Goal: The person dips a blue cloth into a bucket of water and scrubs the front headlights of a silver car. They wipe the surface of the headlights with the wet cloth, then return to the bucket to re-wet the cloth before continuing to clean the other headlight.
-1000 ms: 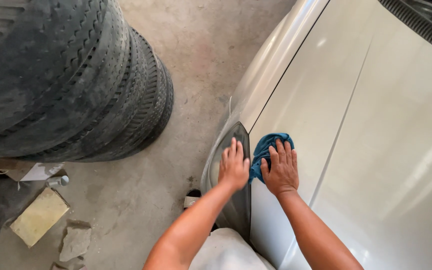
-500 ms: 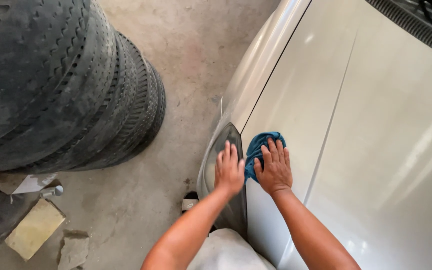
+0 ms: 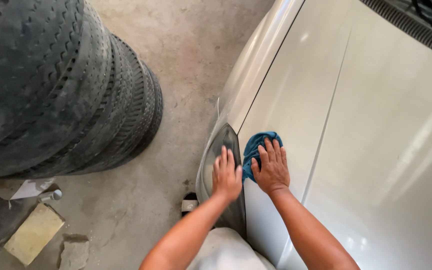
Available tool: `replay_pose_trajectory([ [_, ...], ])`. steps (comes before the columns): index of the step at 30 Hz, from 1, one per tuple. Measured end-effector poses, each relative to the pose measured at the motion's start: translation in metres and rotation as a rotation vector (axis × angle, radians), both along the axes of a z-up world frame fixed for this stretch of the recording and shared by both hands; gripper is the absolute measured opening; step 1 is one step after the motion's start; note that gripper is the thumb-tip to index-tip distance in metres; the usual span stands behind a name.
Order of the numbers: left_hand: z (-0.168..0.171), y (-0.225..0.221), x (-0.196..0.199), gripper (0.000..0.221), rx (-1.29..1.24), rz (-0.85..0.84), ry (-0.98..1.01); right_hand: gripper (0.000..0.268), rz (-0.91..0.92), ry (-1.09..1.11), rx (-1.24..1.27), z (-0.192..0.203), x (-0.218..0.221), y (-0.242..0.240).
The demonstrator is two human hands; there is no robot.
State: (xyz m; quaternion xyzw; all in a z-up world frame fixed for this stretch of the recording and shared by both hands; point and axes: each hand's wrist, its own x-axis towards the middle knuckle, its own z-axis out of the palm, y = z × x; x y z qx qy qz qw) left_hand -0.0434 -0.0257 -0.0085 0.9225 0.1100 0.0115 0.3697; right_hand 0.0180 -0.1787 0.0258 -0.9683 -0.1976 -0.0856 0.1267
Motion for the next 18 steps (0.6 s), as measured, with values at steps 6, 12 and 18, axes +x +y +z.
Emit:
replay_pose_trajectory([
  [6, 0.003, 0.008, 0.025, 0.065, -0.018, -0.01, -0.017, 0.052, 0.003, 0.002, 0.006, -0.001, -0.005, -0.002],
  [12, -0.027, -0.016, -0.078, 0.068, 0.055, -0.125, -0.121, 0.051, 0.003, -0.003, 0.022, -0.003, 0.001, -0.002],
  [18, -0.013, 0.003, 0.035, 0.064, 0.002, 0.021, -0.042, 0.052, -0.003, 0.002, -0.003, -0.003, -0.001, -0.001],
])
